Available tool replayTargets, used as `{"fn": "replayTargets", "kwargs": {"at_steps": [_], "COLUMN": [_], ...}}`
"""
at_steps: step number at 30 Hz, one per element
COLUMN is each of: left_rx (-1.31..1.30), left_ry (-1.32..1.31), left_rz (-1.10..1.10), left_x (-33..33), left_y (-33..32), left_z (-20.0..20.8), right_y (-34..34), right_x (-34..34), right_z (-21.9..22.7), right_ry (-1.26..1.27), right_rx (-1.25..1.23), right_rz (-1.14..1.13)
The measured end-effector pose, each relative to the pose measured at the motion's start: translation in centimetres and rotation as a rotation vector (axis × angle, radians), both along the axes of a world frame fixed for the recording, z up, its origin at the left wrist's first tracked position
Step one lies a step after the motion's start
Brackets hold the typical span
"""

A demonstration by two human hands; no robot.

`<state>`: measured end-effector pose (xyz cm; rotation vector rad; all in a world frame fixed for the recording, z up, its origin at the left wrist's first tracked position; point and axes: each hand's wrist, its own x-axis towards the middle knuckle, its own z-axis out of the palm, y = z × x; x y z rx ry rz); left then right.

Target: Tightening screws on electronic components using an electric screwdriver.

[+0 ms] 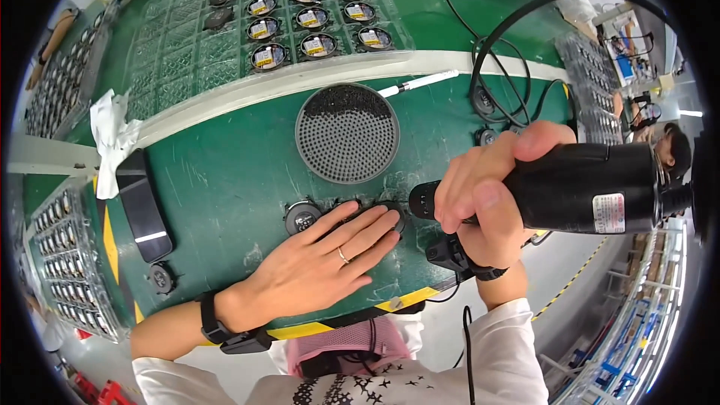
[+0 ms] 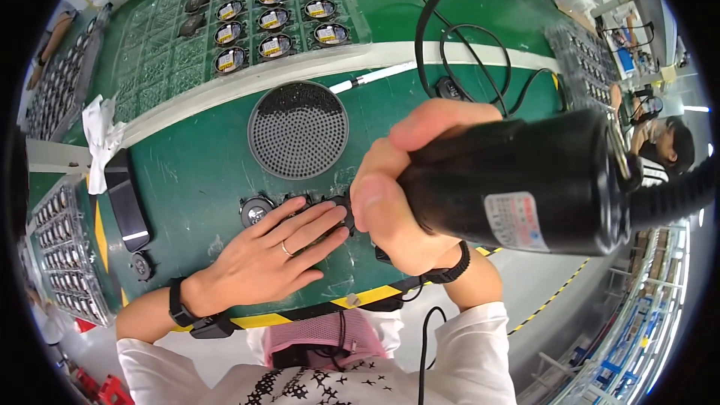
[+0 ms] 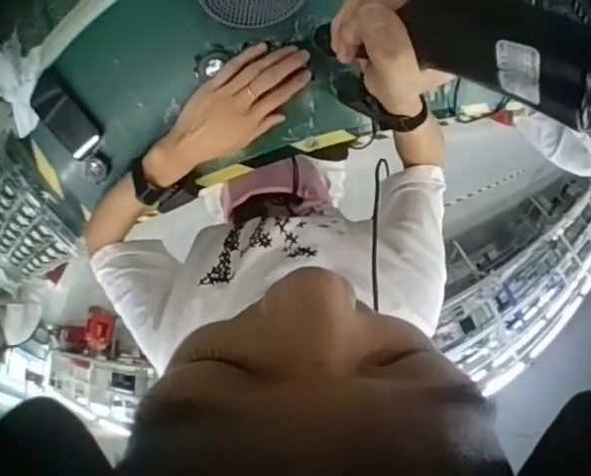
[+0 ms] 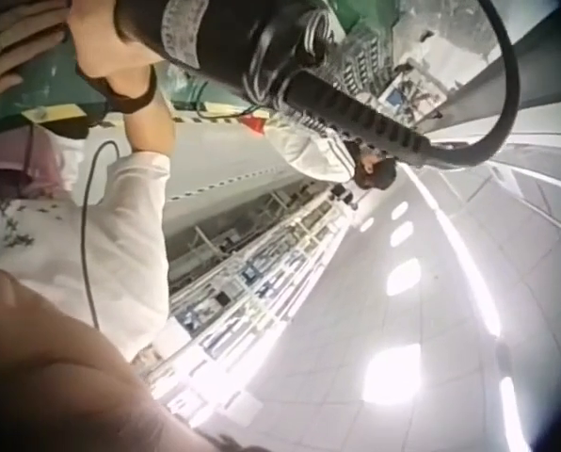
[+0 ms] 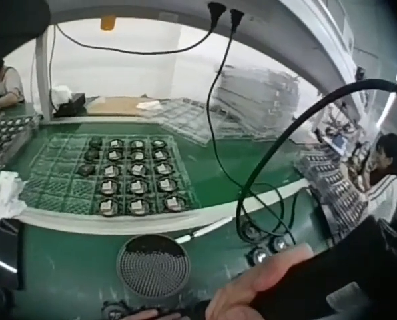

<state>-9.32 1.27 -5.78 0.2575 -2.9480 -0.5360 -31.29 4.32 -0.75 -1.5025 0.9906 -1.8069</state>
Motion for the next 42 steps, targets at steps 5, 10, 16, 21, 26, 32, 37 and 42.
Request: {"fn": "replayTargets", "kwargs": {"at_steps": [5,10,16,21,26,32,37,42], "left_rx": [0.019,0.019,0.025,0.031,0.033,0.051,0.045,0.035], "left_ry": [0.003,0.013,0.048,0.043,0.061,0.071,0.088,0.102], "left_rz": [-0.010,0.002,0.017,0.013,0.020,0.022,0.027,0.029], "left_x": [0.1,0.3,0.4,0.1,0.4,0.4,0.4,0.4], "left_y": [0.0,-0.2,-0.1,0.0,0.2,0.1,0.2,0.2], "left_z": [0.0,-0.1,-0.5,-0.5,-0.9,-1.0,-1.2,-1.3], "right_y": [0.3,-0.1,-0.6,-0.8,-0.9,-0.9,-1.0,-0.9], "right_x": [-1.0,0.3,0.8,0.3,0.7,1.0,0.6,0.4], "right_z": [0.0,0.2,0.3,0.1,0.1,0.0,0.1,0.1], "right_ry": [0.214,0.022,-0.023,0.012,0.005,0.003,-0.012,-0.020], "right_rx": [0.051,0.031,-0.015,-0.063,-0.069,-0.071,-0.071,-0.053], "right_rz": [-0.073,-0.014,0.010,0.031,0.027,0.024,0.077,0.048]}}
